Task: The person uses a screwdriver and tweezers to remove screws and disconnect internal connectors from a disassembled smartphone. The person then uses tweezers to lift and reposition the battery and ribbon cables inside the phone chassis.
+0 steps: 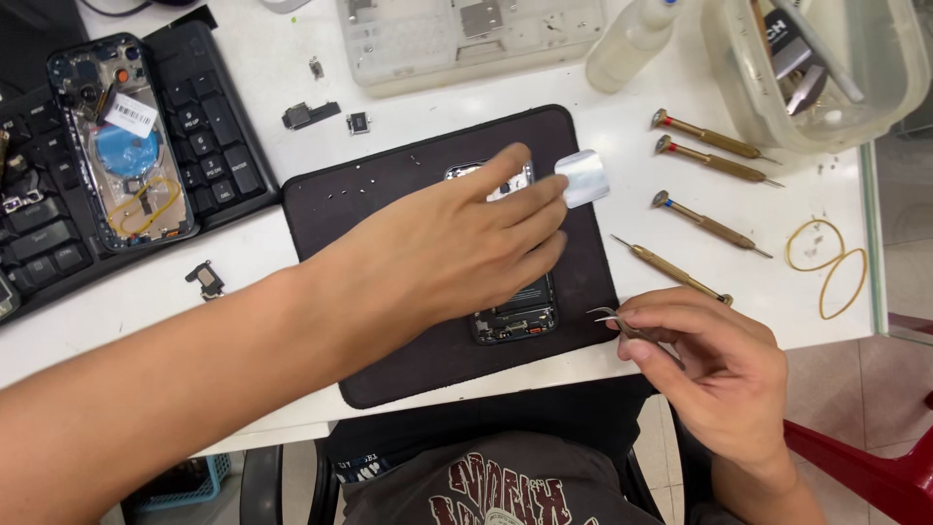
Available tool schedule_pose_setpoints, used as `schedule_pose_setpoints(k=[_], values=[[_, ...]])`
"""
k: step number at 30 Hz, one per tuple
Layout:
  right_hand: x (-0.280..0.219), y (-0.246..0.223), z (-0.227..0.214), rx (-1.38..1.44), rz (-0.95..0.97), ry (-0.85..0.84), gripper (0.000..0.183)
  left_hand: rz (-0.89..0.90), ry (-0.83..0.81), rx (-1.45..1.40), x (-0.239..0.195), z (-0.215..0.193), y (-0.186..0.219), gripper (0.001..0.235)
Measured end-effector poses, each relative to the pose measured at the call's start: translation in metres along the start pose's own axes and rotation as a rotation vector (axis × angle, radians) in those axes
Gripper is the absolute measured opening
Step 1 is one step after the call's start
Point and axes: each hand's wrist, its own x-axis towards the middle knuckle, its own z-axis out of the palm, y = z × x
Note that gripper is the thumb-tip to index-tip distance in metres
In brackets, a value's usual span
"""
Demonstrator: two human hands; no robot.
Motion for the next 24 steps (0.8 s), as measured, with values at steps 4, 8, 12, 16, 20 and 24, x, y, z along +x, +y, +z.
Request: schedule_pose_setpoints(k=[4, 8, 12, 16, 20, 24], values=[[-0.011, 0.001, -0.012, 0.084, 0.02, -0.011, 0.023, 0.163, -0.308, 0.06, 0.022, -0.009, -0.006, 0.049], [-0.017, 0.0, -0.014, 0.188, -0.008, 0.036, 0.026, 0.158, -0.327, 0.008, 0.031, -0.017, -0.005, 0.044], [-0.017, -0.004, -0.015, 0.145, 0.036, 0.136, 0.035, -0.03, -0.375, 0.018, 0.021, -0.024, 0.018, 0.048], [-0.018, -0.014, -0.01, -0.066, -0.001, 0.125, 0.029, -0.553, -0.378, -0.106, -0.002, -0.037, 0.069, 0.061], [-0.011, -0.023, 0.009, -0.344, 0.002, 0.087, 0.031, -0.944, -0.253, -0.306, -0.001, -0.021, 0.104, 0.076], [0.003, -0.027, 0.027, -0.471, -0.083, 0.044, 0.032, -1.067, -0.256, -0.212, 0.004, -0.005, 0.126, 0.088]])
